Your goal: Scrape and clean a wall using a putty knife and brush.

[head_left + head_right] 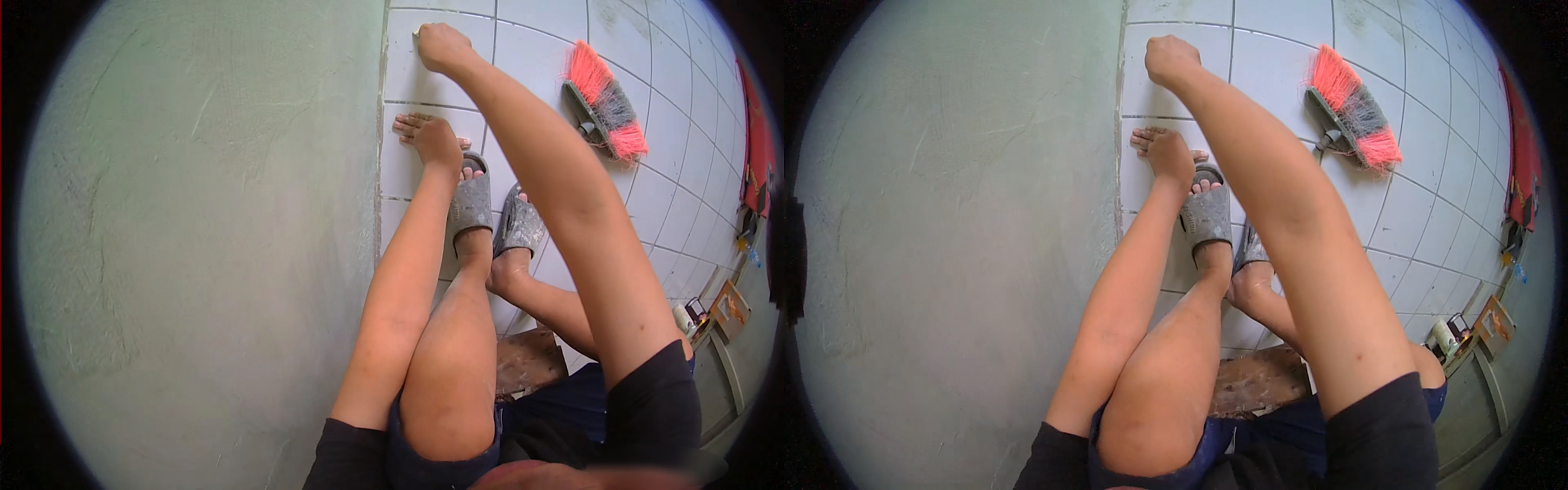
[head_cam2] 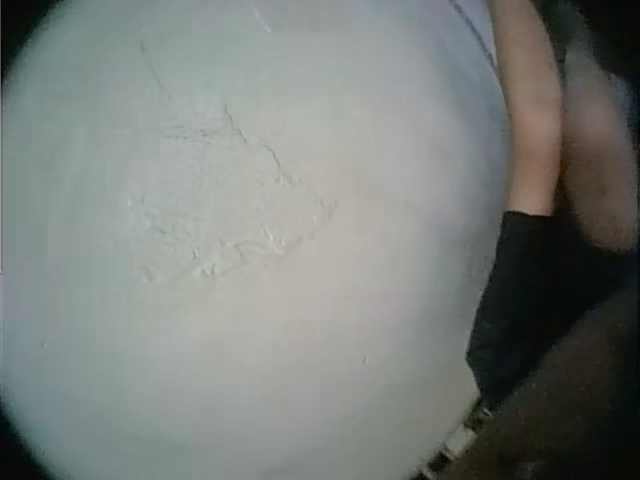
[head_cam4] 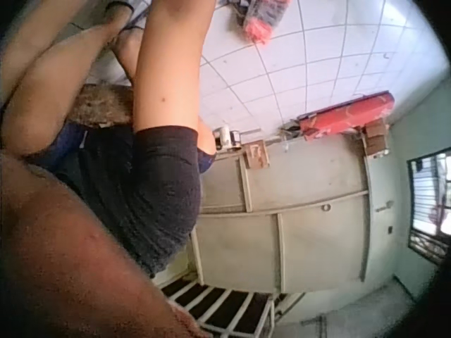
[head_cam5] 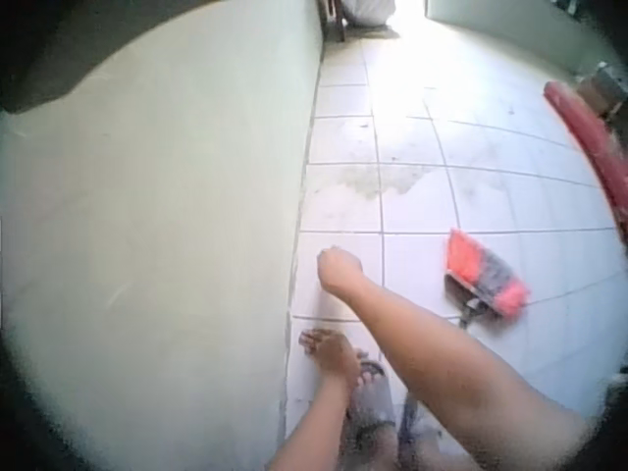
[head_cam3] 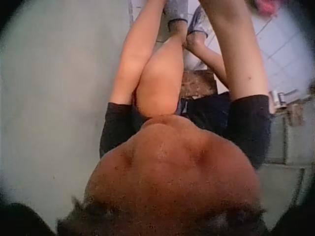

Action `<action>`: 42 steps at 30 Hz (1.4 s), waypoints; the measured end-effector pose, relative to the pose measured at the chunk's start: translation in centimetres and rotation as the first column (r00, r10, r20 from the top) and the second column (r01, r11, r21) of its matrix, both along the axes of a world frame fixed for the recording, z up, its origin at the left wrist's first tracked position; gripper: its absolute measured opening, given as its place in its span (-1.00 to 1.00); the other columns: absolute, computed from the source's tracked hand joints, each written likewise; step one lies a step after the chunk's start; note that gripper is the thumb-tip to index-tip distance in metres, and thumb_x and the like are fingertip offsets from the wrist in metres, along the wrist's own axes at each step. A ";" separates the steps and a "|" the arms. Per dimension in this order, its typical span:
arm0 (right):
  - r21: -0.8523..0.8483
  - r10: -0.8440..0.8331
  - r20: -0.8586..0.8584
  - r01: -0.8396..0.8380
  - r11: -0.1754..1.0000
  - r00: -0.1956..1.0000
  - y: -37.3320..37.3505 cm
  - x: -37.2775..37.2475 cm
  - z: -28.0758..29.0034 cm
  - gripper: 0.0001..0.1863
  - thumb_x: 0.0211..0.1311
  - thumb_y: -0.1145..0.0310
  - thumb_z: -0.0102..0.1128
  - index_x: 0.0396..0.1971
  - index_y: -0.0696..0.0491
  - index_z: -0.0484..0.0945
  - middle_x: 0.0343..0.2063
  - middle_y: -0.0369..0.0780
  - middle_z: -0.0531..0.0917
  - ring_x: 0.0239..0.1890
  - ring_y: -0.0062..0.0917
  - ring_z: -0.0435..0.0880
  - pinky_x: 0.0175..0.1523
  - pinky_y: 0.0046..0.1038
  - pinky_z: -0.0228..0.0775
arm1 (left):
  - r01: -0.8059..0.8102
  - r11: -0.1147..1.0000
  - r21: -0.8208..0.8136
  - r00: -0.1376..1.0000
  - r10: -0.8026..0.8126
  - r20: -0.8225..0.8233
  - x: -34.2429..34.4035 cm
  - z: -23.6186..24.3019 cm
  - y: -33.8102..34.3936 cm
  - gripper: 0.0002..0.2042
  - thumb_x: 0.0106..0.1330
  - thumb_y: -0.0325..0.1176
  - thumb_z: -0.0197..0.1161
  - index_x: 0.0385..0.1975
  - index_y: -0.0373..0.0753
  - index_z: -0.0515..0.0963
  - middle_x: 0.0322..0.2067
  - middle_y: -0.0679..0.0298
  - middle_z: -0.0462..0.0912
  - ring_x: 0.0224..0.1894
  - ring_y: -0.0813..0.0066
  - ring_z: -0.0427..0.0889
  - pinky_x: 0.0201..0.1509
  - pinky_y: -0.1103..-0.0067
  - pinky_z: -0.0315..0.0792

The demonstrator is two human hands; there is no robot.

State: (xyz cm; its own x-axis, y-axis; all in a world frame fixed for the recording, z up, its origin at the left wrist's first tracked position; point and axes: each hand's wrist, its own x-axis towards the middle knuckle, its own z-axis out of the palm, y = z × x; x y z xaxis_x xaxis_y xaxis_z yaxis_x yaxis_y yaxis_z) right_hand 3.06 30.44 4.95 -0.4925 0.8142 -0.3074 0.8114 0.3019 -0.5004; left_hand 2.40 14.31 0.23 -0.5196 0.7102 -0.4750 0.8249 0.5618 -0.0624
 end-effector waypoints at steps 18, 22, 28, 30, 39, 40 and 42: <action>-0.236 -0.297 -0.110 0.266 0.935 0.948 -8.2 6.3 -3.6 -0.45 0.41 0.27 -0.04 0.34 0.15 0.34 -0.12 0.14 0.70 0.00 0.04 0.67 0.16 -0.08 0.46 | 0.003 0.980 0.199 1.000 -0.004 0.003 -0.3 3.1 -1.1 -0.14 0.22 0.07 0.40 0.23 -0.67 0.35 0.32 -0.38 0.30 0.35 -0.30 0.36 0.31 0.04 0.42; -0.461 -0.511 -0.218 0.374 0.805 0.831 -14.4 7.1 -2.2 -0.52 0.46 0.24 -0.04 0.23 0.23 0.43 -0.17 0.19 0.69 -0.03 0.07 0.66 0.11 -0.09 0.46 | -0.537 0.804 0.256 0.766 0.338 0.546 0.0 4.9 -3.9 -0.56 0.55 -0.16 0.06 -0.06 -0.54 0.60 -0.01 -0.19 0.65 0.07 -0.09 0.64 0.18 0.22 0.49; -0.617 -0.203 -0.444 -0.134 0.775 0.873 -13.8 9.3 3.5 -0.55 0.48 0.15 0.02 0.00 0.27 0.58 -0.26 0.19 0.68 -0.17 0.15 0.65 -0.01 -0.07 0.48 | -0.864 0.384 -0.326 -0.139 0.441 0.887 -0.9 5.3 -5.9 -0.71 0.63 -0.27 -0.15 0.06 -0.25 0.49 -0.09 0.19 0.63 -0.14 0.37 0.67 -0.02 0.42 0.59; -0.521 0.014 -0.467 -0.287 0.804 0.884 -13.0 11.6 3.6 -0.58 0.47 0.15 0.04 -0.05 0.24 0.62 -0.27 0.18 0.68 -0.18 0.12 0.66 -0.03 -0.10 0.50 | -0.804 0.407 -0.432 -0.299 0.352 0.887 0.1 5.4 -6.5 -0.74 0.61 -0.33 -0.16 0.04 -0.26 0.46 -0.08 0.19 0.61 -0.12 0.38 0.65 -0.05 0.43 0.60; -0.386 0.277 -0.167 -0.322 0.865 0.946 -12.6 15.6 3.8 -0.71 0.35 0.16 0.10 -0.31 0.06 0.68 -0.47 0.01 0.69 -0.32 -0.01 0.68 -0.19 -0.06 0.51 | -0.607 0.384 -0.696 -0.677 0.211 0.706 3.1 5.3 -6.7 -0.69 0.66 -0.19 -0.16 -0.03 -0.23 0.49 -0.20 0.26 0.62 -0.24 0.51 0.60 -0.14 0.51 0.56; -0.234 0.327 -0.213 -0.373 0.898 0.921 -12.5 16.3 4.0 -0.67 0.37 0.09 0.10 -0.33 0.03 0.69 -0.53 -0.01 0.67 -0.36 -0.03 0.67 -0.22 -0.05 0.50 | -0.555 0.347 -0.756 -0.750 0.185 0.635 2.8 5.3 -6.5 -0.69 0.66 -0.16 -0.13 -0.10 -0.24 0.49 -0.26 0.27 0.62 -0.31 0.53 0.58 -0.23 0.54 0.53; -0.238 0.407 -0.167 -0.437 0.867 0.898 -12.0 18.4 4.3 -0.60 0.38 0.03 0.14 0.05 -0.04 0.60 -0.34 0.01 0.66 -0.25 -0.04 0.66 -0.19 -0.07 0.53 | -0.592 0.561 -0.579 -0.571 0.216 0.792 2.1 5.5 -6.3 -0.64 0.63 -0.06 -0.09 -0.11 -0.26 0.47 -0.27 0.22 0.64 -0.34 0.50 0.58 -0.23 0.53 0.54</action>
